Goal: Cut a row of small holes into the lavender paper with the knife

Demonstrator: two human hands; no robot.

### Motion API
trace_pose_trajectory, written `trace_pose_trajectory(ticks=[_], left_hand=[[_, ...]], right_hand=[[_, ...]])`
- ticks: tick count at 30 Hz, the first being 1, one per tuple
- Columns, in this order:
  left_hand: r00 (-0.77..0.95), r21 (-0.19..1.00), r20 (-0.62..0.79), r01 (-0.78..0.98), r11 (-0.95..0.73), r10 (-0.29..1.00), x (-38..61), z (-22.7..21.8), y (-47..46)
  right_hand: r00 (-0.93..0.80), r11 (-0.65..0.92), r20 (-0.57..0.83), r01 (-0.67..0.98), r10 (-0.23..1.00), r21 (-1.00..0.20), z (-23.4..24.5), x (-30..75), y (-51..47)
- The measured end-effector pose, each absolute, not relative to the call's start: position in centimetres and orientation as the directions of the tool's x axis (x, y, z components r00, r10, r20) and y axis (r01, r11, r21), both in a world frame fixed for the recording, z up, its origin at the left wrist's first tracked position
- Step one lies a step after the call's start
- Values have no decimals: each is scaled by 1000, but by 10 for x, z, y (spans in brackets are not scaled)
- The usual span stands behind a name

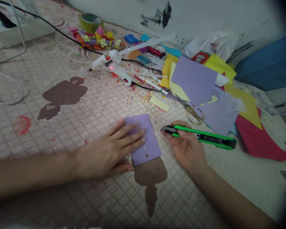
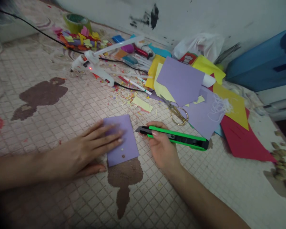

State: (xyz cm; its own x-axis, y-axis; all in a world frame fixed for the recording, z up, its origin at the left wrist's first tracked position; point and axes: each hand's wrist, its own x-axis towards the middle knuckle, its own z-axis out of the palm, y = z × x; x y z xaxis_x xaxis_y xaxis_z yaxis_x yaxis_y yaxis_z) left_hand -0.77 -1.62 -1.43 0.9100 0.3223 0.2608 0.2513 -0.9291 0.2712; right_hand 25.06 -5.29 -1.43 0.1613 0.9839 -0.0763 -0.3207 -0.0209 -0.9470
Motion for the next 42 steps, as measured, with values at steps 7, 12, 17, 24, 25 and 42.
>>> trace_pose_trajectory(ticks=[7,12,17,24,25,42], left_hand=[[911,223,204,314,-923,359,-11,-15,-15],[887,214,177,389,-896,428,-11,-16,-10],[810,160,224,518,-840,542,-11,-21,-8],[833,191,228,468,-863,503,-10,-19,-8],[832,199,231,467,-862,504,-10,-19,-8],[836,263,317,377,-888,448,-12,-16,-7]], right_hand=[[136,-21,-66,-313,988,-950,-9,249,-57],[115,-30,-61,-254,991,-967,-9,248,-59],[106,-9,-29,-186,994,-982,-9,246,-67],[-237,-199,-137,-262,962,-944,-3,239,-67],[-195,-174,-129,-237,972,-956,-4,240,-63],[164,65,88,143,983,-988,-9,245,-66]])
